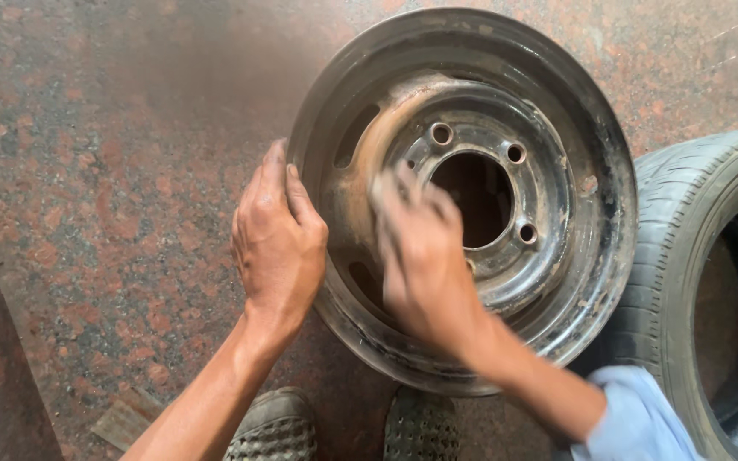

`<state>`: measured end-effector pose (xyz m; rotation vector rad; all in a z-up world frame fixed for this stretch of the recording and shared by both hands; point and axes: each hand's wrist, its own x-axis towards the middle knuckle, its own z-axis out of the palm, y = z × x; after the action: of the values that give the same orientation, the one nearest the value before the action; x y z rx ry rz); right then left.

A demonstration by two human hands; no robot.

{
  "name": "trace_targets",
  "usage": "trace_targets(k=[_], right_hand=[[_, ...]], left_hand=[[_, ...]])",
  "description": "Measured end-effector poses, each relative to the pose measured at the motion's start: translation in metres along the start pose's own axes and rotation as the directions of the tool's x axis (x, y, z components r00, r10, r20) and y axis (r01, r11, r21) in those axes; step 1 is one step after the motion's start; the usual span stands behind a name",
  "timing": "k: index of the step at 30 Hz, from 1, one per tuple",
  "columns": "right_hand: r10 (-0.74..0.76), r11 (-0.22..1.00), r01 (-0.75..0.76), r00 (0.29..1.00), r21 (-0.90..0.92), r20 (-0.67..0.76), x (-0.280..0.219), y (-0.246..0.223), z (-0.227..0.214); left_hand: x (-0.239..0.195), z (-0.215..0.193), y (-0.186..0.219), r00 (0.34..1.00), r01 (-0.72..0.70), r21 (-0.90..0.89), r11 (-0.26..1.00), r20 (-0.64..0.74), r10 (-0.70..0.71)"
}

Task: The person scrubs a metal wheel rim with a small abrasive pad, focusing on the outer edge and inner surfaces. The person rotates the rim to access different areas and continues scrubbing the central hub and spokes.

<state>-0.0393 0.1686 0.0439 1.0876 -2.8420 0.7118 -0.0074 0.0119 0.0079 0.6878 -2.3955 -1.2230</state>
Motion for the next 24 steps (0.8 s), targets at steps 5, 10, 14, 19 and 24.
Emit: trace_targets(k=[5, 10, 14, 19, 24], right_hand=[[-0.073, 0.997, 0.073, 0.997, -0.009, 0.000, 0.003, 0.003, 0.004], [-0.213, 0.956, 0.218, 0.976, -0.196, 0.047, 0.030, 0.030, -0.004], [-0.292, 0.956, 0.291, 0.927, 0.040, 0.236, 0.004, 0.025, -0.013], [-0.364, 0.892, 0.411, 0.899, -0.187, 0.242, 0.047, 0.039, -0.019], [-0.579, 0.780, 0.621, 0.764, -0.079, 0.284, 0.036, 0.041, -0.019]], left_hand=[[0.001, 0.001, -0.001, 0.999, 0.055, -0.002, 0.999, 0.002, -0.055], [0.005, 0.002, -0.001, 0.996, -0.050, 0.024, 0.998, -0.067, 0.052], [-0.004, 0.002, -0.006, 0.999, -0.013, 0.014, 1.000, -0.032, 0.013], [0.001, 0.001, -0.001, 1.000, -0.008, -0.001, 1.000, -0.011, 0.008], [0.003, -0.001, -0.003, 0.997, -0.074, 0.069, 0.995, -0.031, 0.076]])
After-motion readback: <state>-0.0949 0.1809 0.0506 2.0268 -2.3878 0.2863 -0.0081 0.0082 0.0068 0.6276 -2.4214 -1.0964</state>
